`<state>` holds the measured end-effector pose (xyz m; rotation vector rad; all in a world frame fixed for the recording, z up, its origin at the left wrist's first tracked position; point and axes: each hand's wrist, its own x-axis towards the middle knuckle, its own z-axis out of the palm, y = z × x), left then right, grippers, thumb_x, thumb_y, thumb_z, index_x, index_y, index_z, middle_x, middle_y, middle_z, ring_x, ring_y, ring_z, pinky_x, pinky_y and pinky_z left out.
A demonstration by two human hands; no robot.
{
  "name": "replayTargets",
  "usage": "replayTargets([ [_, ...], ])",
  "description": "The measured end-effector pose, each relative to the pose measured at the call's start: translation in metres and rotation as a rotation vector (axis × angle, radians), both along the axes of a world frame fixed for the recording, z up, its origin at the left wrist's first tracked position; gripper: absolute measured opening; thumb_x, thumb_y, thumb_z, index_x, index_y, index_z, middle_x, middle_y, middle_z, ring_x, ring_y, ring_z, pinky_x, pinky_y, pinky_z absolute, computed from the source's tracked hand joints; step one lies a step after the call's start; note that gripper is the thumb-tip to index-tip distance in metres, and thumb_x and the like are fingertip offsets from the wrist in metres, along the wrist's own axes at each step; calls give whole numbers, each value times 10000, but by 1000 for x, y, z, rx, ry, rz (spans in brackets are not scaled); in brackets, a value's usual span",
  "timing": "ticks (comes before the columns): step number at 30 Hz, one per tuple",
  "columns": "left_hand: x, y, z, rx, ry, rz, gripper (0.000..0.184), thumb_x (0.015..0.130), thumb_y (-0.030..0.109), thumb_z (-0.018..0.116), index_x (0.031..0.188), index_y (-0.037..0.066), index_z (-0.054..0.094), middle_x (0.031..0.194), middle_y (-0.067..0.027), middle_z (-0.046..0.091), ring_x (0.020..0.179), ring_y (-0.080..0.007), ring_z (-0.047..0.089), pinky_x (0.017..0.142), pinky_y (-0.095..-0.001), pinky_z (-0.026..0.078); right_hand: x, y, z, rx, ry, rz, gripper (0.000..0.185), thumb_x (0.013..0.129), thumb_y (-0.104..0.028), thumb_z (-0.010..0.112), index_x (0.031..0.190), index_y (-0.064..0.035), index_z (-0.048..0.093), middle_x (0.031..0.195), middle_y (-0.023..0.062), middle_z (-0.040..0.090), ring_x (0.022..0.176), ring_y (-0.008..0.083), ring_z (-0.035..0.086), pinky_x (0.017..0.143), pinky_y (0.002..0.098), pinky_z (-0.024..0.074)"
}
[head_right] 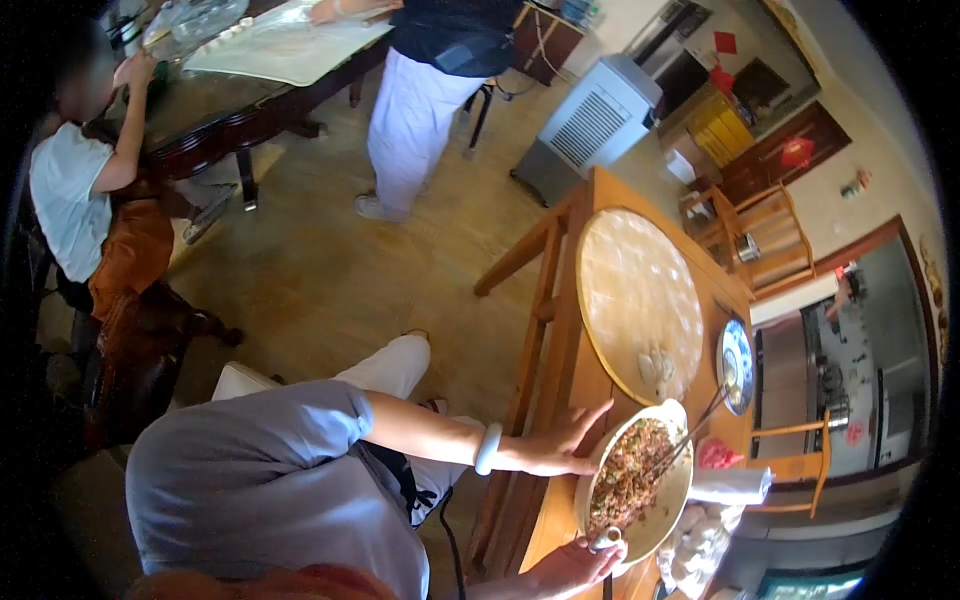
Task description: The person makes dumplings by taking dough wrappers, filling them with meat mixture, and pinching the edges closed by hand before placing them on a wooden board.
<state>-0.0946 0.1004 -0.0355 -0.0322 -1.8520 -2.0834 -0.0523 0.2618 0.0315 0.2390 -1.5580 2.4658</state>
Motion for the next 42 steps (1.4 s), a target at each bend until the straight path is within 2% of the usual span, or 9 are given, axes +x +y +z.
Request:
replayTargets([
  [2,5,-4,-4,18,1,-33,964,768,211,654,1407,87,-56,1399,-258,97,1310,-384,104,1062,-473,148,6,-13,9,-67,-28,-40,88,805,-40,488,863,-10,546,869,120,570,840,222,541,792,293,446],
  [3,8,-4,-5,33,17,-39,949,777,224,652,1407,84,-44,1405,-251,92,1315,-377,101,1063,-467,155,4,-11,7,-40,-33,-48,79,817,-46,483,850,-11,546,868,119,562,847,221,537,790,293,444],
  [5,23,-11,2,106,30,-98,926,790,274,655,1406,75,-8,1417,-234,88,1323,-361,98,1065,-456,170,-2,-4,0,-34,33,38,109,829,-65,481,893,0,540,874,122,559,854,222,534,796,294,443],
  [9,39,-16,2,-71,146,-79,969,780,412,652,1391,24,7,1407,-236,77,1318,-367,96,1080,-438,173,-13,7,-17,109,103,-1,147,840,-96,496,946,-7,548,988,149,536,904,231,521,871,341,433],
  [13,59,-25,15,-119,111,-209,1007,755,484,643,1376,11,7,1400,-212,62,1334,-340,40,1095,-446,132,-18,11,-19,-20,45,97,120,813,-91,552,907,-16,557,893,118,579,825,203,558,744,282,454],
  [16,64,-25,16,-143,133,-248,1007,756,483,646,1375,0,16,1400,-212,64,1332,-345,49,1093,-444,131,-20,9,-15,-114,2,168,111,793,-88,593,878,-24,564,821,95,611,765,182,586,649,238,469],
  [24,59,-17,14,-246,324,-228,999,760,482,638,1376,-16,29,1418,-216,64,1331,-346,65,1085,-439,134,-14,-5,-6,-27,53,255,92,804,-85,573,875,-28,558,805,80,600,707,164,568,604,221,444],
  [28,60,-12,19,-150,324,-320,1014,738,448,677,1380,-7,38,1410,-209,84,1331,-334,79,1081,-422,139,-13,-5,-15,67,4,185,100,803,-87,580,881,-28,556,819,85,604,699,147,564,579,210,428],
  [42,60,-6,25,-225,279,-393,1079,722,616,584,1388,-20,22,1431,-245,-3,1343,-364,-3,1079,-467,109,0,-8,-22,152,3,244,132,825,-117,571,931,-41,553,887,86,606,749,147,553,649,237,426],
])
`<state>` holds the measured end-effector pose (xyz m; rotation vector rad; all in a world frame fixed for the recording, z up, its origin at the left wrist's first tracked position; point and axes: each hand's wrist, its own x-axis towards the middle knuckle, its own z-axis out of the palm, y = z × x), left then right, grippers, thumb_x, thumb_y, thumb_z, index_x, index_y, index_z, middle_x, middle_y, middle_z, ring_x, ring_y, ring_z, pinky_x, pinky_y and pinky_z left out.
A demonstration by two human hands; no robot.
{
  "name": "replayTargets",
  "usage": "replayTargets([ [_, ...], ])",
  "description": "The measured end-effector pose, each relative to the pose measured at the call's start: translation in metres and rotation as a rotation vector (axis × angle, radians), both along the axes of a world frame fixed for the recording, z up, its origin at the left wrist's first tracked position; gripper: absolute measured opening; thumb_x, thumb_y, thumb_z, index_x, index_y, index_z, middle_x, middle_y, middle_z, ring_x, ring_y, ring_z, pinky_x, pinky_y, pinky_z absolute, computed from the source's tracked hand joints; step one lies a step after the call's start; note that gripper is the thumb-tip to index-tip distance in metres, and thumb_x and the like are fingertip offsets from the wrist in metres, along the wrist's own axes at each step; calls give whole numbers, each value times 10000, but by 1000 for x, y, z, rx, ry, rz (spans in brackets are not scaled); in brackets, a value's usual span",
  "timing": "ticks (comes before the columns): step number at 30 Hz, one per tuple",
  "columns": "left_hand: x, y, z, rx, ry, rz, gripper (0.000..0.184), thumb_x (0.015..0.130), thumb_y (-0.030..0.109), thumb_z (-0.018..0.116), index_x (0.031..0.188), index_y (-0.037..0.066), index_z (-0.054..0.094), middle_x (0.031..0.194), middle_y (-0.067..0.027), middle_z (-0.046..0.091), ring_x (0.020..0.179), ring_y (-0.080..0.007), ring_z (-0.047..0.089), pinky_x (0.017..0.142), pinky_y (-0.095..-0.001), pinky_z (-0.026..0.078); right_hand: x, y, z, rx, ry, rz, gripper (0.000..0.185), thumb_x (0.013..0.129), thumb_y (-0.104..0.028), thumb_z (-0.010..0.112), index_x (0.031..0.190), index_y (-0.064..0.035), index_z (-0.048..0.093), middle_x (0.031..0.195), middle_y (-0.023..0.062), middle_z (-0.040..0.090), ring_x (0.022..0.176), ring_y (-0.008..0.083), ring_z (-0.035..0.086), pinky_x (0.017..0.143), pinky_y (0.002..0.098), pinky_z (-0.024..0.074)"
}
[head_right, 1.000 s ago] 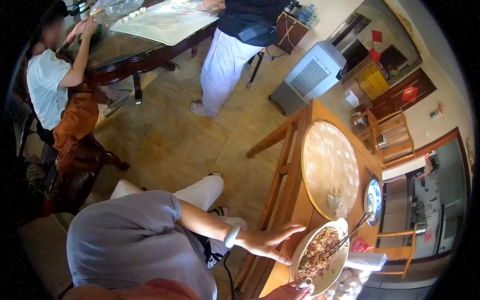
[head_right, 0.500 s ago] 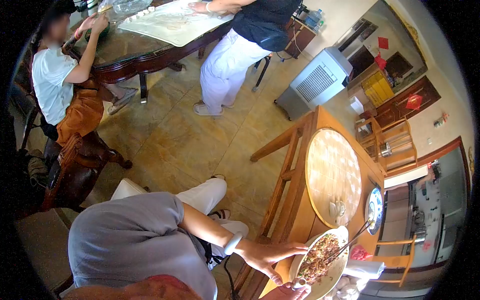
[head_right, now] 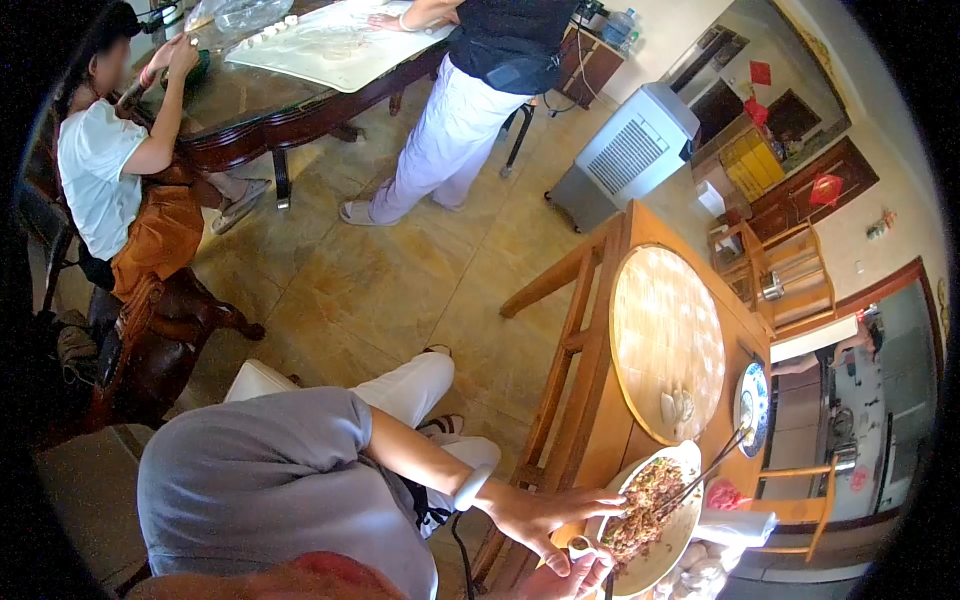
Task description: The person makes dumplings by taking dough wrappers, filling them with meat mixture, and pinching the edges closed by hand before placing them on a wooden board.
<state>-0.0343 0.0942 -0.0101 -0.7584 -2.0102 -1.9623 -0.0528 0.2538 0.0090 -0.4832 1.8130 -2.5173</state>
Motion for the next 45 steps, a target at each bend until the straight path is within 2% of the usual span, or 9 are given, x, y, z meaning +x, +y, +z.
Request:
replayTargets([
  [8,-3,3,-2,34,35,47,1081,682,572,653,1386,-25,92,1443,-218,20,1343,-356,17,1083,-447,100,0,-2,0,25,16,36,154,841,-130,559,965,-39,543,922,83,593,802,157,546,704,258,426],
  [15,4,-1,4,20,60,72,1057,723,651,549,1395,-5,64,1433,-245,13,1340,-374,20,1069,-483,120,1,-15,3,32,39,96,174,854,-141,548,994,-38,534,953,81,582,848,166,540,752,276,427],
  [24,2,5,0,58,62,93,1046,715,535,657,1377,-34,81,1430,-217,32,1337,-355,40,1079,-439,137,6,-24,12,89,142,201,199,872,-155,535,1032,-36,523,992,78,567,908,178,532,813,299,427],
  [26,8,2,8,58,18,113,920,742,543,621,1374,7,220,1435,-225,44,1339,-361,33,1085,-446,108,7,-26,12,97,149,220,205,876,-158,532,1040,-36,521,1001,78,564,921,181,530,827,304,427],
  [27,10,-5,19,-121,72,80,723,776,618,503,1239,63,487,1457,-202,39,1350,-347,-45,1083,-493,78,10,-19,11,105,-24,170,213,874,-186,529,1037,-48,526,980,68,557,934,180,514,817,303,413],
  [31,6,-1,15,-72,50,139,650,764,507,619,1228,68,499,1449,-209,105,1356,-331,5,1087,-476,73,18,-27,22,85,-62,58,182,877,-147,541,1017,-32,529,933,60,563,800,133,546,649,215,456],
  [32,4,5,13,161,13,69,670,738,467,670,1244,68,484,1458,-178,90,1357,-317,39,1087,-476,86,15,-26,24,58,-103,87,167,871,-129,551,1000,-25,536,934,93,586,734,124,548,605,210,454],
  [34,1,-1,12,12,73,161,952,710,509,681,1360,-19,229,1429,-195,125,1336,-327,123,1079,-414,160,7,-28,19,-34,-116,172,157,864,-121,564,981,-18,541,903,121,606,649,117,540,565,207,449],
  [45,-4,-9,19,33,-2,55,854,723,488,677,1356,58,298,1442,-149,117,1332,-297,164,1025,-432,270,7,-34,24,-58,-123,212,154,849,-102,587,965,-8,549,903,104,615,727,130,585,647,239,484],
])
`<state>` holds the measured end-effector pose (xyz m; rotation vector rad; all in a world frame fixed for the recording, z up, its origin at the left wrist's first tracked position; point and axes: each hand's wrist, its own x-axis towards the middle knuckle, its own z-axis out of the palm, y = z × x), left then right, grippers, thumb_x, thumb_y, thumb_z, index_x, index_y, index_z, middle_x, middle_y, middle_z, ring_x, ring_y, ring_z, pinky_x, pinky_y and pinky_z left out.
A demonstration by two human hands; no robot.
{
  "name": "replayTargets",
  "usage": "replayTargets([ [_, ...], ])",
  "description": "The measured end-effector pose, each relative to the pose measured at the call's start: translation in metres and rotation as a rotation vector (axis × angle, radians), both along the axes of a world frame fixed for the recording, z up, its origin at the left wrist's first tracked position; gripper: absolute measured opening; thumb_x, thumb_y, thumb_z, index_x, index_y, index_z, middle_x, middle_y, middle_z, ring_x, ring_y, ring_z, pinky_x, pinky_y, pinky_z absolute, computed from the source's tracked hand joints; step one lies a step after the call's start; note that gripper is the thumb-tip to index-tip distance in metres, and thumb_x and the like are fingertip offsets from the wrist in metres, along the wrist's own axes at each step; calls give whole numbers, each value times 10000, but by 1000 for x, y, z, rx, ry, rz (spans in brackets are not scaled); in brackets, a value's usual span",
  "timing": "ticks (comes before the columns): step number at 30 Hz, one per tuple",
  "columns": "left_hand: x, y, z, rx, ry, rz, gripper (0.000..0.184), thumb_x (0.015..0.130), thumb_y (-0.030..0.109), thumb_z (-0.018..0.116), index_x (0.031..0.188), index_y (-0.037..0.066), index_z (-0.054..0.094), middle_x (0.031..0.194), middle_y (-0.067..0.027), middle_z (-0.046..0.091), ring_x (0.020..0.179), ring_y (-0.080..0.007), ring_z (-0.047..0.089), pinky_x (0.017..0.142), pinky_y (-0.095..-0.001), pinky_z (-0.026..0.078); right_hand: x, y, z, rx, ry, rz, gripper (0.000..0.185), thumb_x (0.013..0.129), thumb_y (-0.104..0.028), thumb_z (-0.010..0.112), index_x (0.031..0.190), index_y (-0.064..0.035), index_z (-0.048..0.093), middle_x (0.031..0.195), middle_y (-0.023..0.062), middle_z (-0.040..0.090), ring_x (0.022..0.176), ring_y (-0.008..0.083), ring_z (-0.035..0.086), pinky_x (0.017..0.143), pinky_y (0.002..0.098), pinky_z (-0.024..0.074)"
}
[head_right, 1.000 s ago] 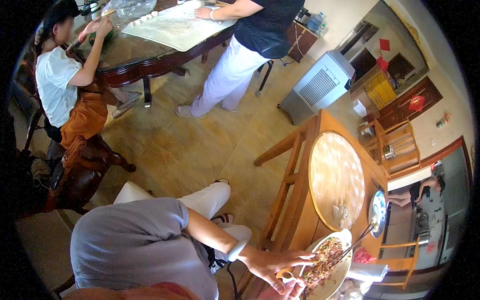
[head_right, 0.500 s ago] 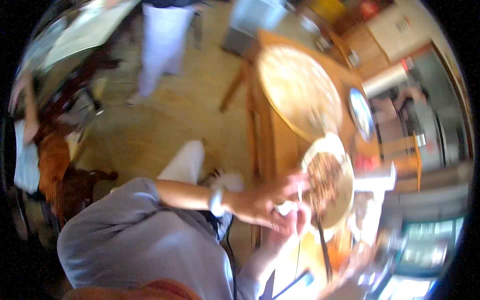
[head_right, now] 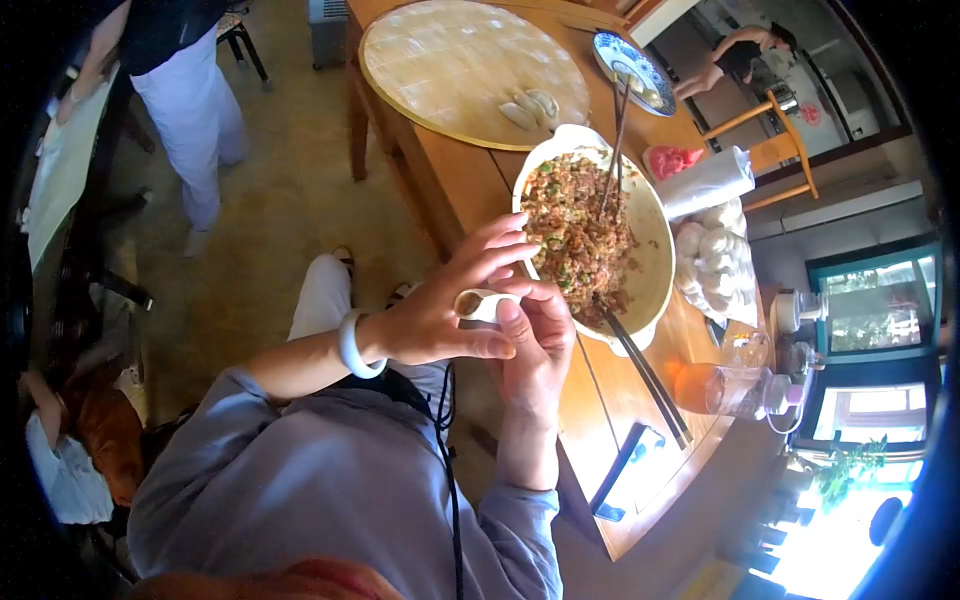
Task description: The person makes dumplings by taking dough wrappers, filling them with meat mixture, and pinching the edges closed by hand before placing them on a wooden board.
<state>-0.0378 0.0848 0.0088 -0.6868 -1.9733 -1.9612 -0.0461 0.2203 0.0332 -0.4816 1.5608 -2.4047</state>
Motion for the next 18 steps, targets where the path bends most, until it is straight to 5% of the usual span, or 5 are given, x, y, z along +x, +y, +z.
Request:
replayTargets([
  [7,-4,-5,4,20,-50,41,696,803,452,607,1304,26,376,1414,-150,185,1303,-277,232,1015,-414,293,-5,-8,2,65,156,24,152,851,-87,569,964,14,552,956,97,607,886,142,566,824,264,436],
  [14,-8,-14,3,-100,35,180,633,825,472,554,1230,-5,458,1371,-209,256,1264,-313,305,1004,-415,307,-11,-10,6,145,268,50,220,867,-110,576,1024,35,525,995,106,595,880,133,561,787,250,442],
  [18,-4,-18,12,-118,1,152,624,823,440,579,1249,9,433,1362,-167,290,1250,-288,328,980,-394,341,-12,-10,9,240,329,49,174,866,-54,539,1011,39,518,989,105,590,884,134,558,785,249,445],
])
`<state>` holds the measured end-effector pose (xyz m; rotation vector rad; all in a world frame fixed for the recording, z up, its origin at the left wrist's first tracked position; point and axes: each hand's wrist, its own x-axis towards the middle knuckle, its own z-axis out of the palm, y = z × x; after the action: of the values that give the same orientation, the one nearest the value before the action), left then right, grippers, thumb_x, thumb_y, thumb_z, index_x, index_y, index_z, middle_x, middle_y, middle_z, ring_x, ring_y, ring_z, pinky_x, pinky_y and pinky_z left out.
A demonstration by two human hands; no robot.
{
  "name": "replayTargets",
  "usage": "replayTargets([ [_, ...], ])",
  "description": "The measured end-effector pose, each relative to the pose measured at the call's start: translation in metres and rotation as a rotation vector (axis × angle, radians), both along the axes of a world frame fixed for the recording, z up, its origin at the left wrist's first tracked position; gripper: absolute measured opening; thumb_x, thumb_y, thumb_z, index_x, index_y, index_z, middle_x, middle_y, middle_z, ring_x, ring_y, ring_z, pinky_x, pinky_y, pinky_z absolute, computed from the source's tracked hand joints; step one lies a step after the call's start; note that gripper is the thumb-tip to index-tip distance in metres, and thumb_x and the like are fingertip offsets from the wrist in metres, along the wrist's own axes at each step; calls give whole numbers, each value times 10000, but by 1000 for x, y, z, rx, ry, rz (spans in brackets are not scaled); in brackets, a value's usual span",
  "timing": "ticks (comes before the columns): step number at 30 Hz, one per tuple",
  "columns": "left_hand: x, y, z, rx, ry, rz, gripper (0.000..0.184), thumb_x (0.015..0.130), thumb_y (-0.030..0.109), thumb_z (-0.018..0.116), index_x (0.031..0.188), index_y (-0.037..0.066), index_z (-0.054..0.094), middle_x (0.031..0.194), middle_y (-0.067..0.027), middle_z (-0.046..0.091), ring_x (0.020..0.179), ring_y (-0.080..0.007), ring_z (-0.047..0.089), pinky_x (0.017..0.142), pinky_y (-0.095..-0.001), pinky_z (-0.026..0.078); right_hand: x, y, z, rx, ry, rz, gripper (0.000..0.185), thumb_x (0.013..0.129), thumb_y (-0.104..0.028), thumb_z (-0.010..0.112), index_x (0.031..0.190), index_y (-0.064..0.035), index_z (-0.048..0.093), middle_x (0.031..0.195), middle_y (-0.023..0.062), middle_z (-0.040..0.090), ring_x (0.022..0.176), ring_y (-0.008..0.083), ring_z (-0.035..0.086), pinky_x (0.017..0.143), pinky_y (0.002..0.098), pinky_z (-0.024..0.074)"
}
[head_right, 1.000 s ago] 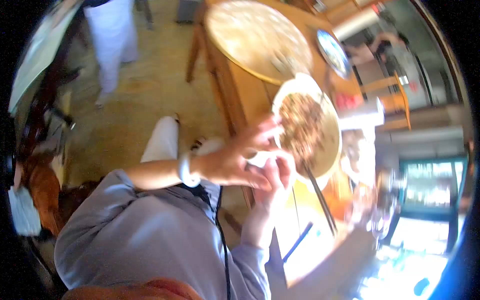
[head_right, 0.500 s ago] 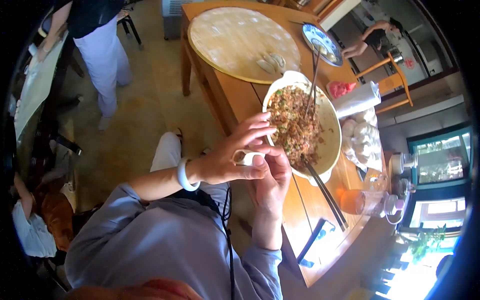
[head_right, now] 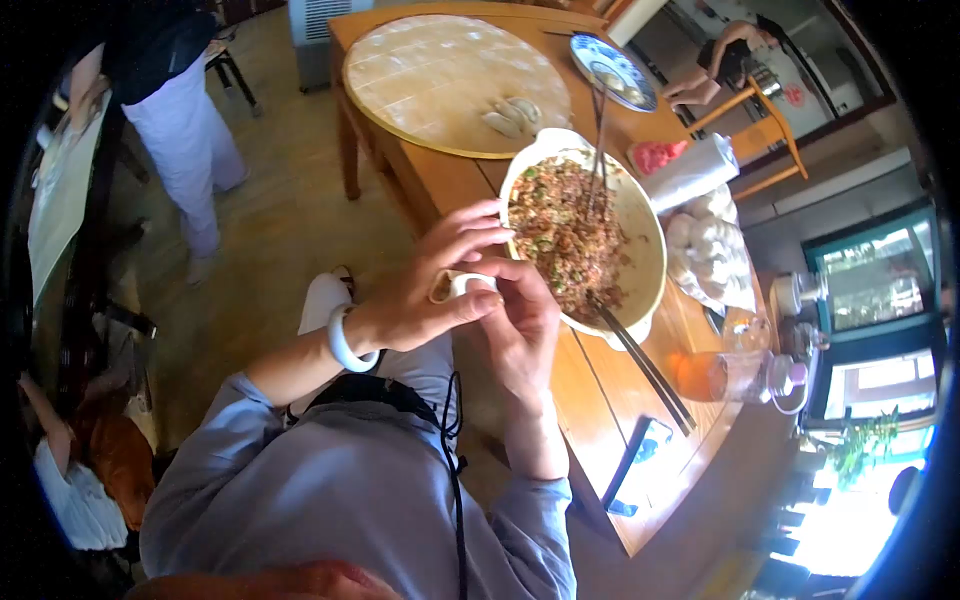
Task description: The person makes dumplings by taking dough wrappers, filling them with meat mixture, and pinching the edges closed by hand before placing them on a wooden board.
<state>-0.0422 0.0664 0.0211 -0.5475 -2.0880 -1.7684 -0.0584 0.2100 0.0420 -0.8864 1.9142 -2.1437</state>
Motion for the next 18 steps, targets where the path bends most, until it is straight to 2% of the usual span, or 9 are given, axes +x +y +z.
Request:
replayTargets([
  [3,1,-3,2,-25,-11,6,581,836,431,564,1236,27,449,1362,-163,294,1245,-289,337,965,-396,361,2,-3,2,-31,-27,15,172,864,-52,538,1012,35,523,988,95,590,903,136,560,803,254,447],
  [4,0,-3,0,-57,18,29,549,843,413,557,1226,32,461,1360,-166,302,1244,-291,342,962,-396,364,2,-3,5,33,3,-1,175,865,-55,545,1015,33,528,989,94,592,908,141,562,812,257,446],
  [5,1,-1,3,-39,44,64,594,826,453,567,1168,-27,491,1320,-205,362,1214,-323,393,964,-415,364,0,-3,1,-2,-19,4,176,866,-51,545,1019,33,530,994,91,592,903,142,563,807,256,444],
  [8,3,-1,8,13,46,45,542,835,432,563,1136,-18,522,1285,-189,418,1185,-309,434,940,-385,393,1,0,-1,71,-7,-13,182,866,-43,543,1030,33,529,990,76,583,899,128,552,791,245,439],
  [9,4,-3,8,-76,41,75,540,843,434,548,1139,-17,519,1282,-188,424,1166,-314,451,937,-384,392,1,-4,-1,-7,8,1,180,871,-55,549,1026,34,530,973,67,580,887,120,548,785,240,438],
  [11,6,-3,7,-63,1,46,491,856,360,555,1158,-23,506,1290,-177,427,1172,-296,449,949,-380,384,4,-4,3,-33,-34,32,183,877,-70,551,1024,37,528,966,67,578,878,117,546,774,236,439],
  [16,10,-8,14,-222,50,90,466,848,303,579,1158,-36,502,1255,-204,455,1139,-312,482,923,-366,404,3,-2,2,28,-12,16,207,882,-115,559,1013,42,532,928,62,580,840,106,542,755,228,440],
  [18,11,-8,14,-200,49,100,467,840,291,590,1156,-41,500,1248,-208,461,1129,-316,492,915,-363,411,3,-1,1,80,-9,-16,205,875,-115,565,1010,38,543,921,55,578,839,103,541,753,226,438],
])
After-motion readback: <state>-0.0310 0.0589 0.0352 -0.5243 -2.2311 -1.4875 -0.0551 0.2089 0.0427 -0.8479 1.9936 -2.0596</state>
